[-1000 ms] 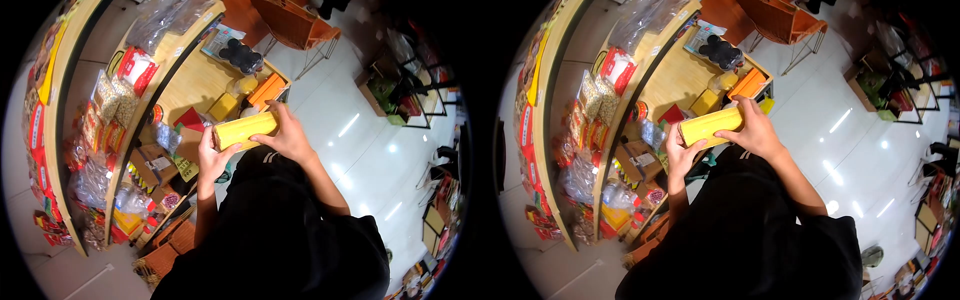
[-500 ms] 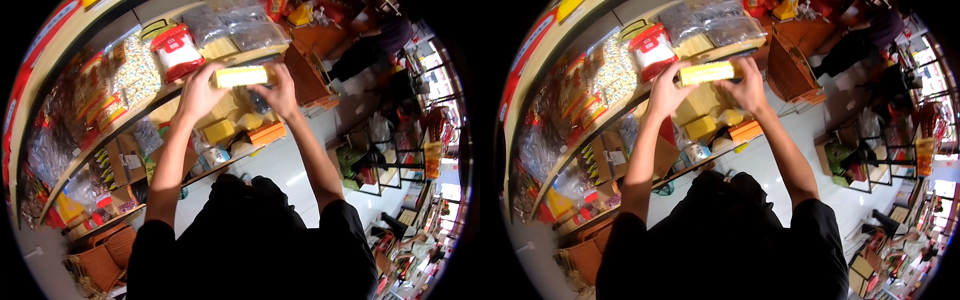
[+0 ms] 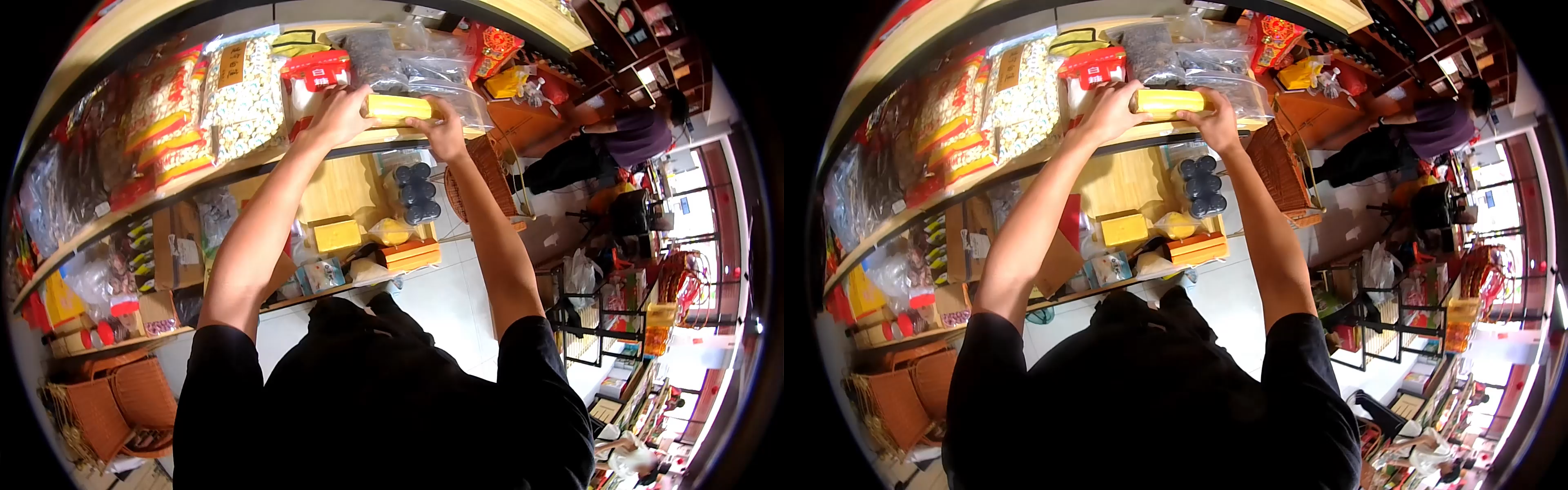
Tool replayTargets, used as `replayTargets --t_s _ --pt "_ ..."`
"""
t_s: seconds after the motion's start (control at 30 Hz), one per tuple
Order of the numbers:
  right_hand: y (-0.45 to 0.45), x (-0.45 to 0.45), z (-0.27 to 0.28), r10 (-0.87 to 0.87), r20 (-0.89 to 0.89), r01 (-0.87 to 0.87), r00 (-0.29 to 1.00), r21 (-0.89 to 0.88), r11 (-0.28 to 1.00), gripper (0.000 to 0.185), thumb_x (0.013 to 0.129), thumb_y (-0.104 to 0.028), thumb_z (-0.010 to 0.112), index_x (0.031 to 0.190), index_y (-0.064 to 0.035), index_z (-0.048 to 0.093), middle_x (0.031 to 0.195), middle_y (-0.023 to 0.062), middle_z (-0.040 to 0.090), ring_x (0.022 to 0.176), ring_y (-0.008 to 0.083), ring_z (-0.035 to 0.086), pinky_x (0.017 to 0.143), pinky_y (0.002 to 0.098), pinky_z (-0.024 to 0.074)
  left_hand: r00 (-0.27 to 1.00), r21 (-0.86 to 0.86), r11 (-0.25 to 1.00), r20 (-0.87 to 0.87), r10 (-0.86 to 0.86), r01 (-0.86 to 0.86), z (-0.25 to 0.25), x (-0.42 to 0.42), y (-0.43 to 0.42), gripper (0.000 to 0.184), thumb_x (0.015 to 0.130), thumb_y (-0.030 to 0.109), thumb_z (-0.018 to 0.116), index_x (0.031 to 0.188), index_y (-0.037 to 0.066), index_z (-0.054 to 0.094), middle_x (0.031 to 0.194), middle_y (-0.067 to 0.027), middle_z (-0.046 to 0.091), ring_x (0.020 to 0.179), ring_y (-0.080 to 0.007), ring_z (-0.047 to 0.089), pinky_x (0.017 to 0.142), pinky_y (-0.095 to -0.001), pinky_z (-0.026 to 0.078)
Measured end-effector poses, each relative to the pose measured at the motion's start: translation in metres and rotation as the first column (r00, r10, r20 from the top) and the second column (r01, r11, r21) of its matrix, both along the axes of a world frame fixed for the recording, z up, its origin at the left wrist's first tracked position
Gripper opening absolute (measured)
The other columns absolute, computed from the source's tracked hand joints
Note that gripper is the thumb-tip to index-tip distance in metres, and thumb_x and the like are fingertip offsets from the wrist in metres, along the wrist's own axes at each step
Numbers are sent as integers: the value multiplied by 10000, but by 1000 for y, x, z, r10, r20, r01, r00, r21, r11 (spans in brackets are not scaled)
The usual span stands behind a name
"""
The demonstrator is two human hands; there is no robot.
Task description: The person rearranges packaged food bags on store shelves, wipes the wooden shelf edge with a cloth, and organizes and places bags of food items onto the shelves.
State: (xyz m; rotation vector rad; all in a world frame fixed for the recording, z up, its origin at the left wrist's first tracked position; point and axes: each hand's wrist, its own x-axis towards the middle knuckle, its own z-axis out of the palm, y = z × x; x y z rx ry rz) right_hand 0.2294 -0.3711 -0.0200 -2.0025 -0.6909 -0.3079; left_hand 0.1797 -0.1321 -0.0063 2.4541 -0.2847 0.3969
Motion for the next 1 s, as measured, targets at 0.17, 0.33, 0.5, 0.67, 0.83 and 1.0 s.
replayTargets --t_s 0.17,0.33,0.5,0.67,0.83,1.0 --pt "-4 4 4 23 -32 -27 999 -120 992 547 747 -198 841 1200 2 609 1092 107 642 1005 181 608 886 315 490 999 256 966 -6 34 -31 10 -14 -4 528 732 357 794 1125 45 630 1152 -175 630 1173 -307 527 1053 -414 308" --pt "-4 4 -7 17 -138 -26 990 -68 997 546 732 -254 845 1175 -20 628 1078 163 666 1010 258 642 881 352 499 998 323 947 -55 18 1 7 -4 -9 498 725 323 773 1092 16 634 1071 -188 659 1166 -308 518 1029 -405 291" --pt "-2 9 -21 66 -174 -68 982 -1 998 570 745 -263 838 1208 -29 602 1121 167 652 1019 264 638 878 354 507 976 412 911 -204 73 18 8 10 -18 483 713 252 709 1117 4 615 1049 -188 669 1135 -297 534 1001 -422 286" --pt "1 12 -38 27 -120 -29 992 -11 1000 641 768 -291 823 1284 -49 529 1151 189 636 1051 294 626 899 374 505 982 411 909 -134 133 -67 -2 1 -28 600 725 242 608 1281 30 534 1122 -169 662 1195 -255 501 1052 -428 214" --pt "5 5 -39 16 -77 -13 997 34 999 659 786 -273 809 1316 -53 484 1158 218 613 1052 314 623 902 390 504 983 387 921 -150 110 -44 -4 0 -22 598 737 236 632 1297 59 514 1145 -147 652 1259 -263 464 1119 -449 164" --pt "6 9 -45 25 -105 -19 994 58 998 682 782 -253 813 1336 -42 475 1142 221 595 1028 308 630 892 382 518 969 326 944 -216 123 -47 -1 -8 -23 519 786 214 635 1283 106 535 1267 -140 582 1314 -276 415 1160 -435 137"
